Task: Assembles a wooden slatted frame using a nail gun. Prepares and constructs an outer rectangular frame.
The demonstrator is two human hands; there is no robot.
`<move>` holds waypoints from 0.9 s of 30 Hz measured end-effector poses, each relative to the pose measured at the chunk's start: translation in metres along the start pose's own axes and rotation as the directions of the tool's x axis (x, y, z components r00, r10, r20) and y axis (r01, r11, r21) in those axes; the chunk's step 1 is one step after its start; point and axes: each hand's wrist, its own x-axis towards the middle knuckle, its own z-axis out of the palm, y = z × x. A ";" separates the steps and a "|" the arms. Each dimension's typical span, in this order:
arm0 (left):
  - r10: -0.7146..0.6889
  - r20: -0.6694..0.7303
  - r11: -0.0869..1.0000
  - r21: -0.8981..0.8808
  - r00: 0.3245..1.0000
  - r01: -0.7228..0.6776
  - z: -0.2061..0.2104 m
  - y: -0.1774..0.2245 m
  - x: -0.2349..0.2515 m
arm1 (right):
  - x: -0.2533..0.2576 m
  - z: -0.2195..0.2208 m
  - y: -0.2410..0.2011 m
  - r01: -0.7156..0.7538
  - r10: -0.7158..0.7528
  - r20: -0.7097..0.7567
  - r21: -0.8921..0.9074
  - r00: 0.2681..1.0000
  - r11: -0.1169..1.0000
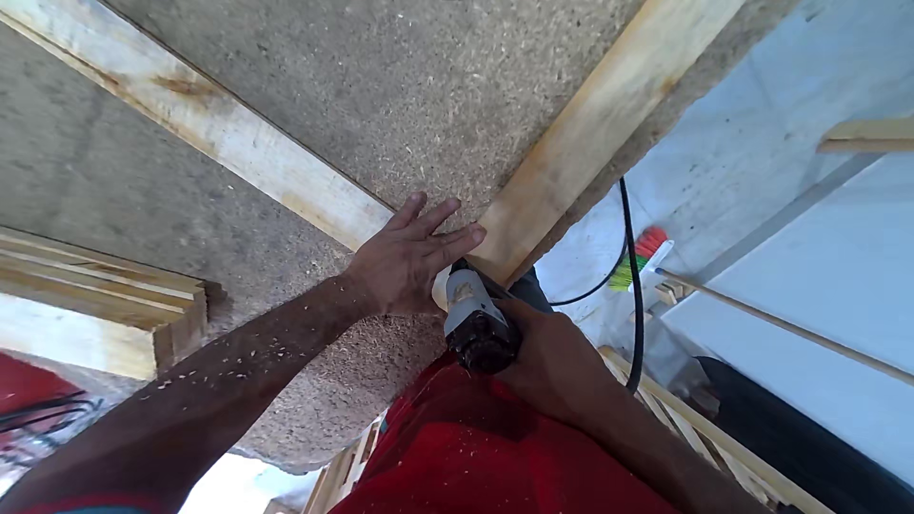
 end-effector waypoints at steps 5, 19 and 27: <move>-0.005 -0.008 1.000 0.009 1.000 0.005 0.000 0.000 0.000 | 0.001 -0.005 -0.005 -0.067 0.066 0.060 0.019 0.996 0.998; -0.021 -0.004 1.000 -0.004 1.000 0.021 0.002 0.001 -0.001 | -0.012 0.006 0.010 -0.106 0.104 0.043 0.055 0.994 0.993; -0.017 -0.041 1.000 0.013 0.999 0.018 0.003 0.001 0.000 | -0.023 0.015 0.030 -0.081 0.080 0.019 0.031 0.997 0.996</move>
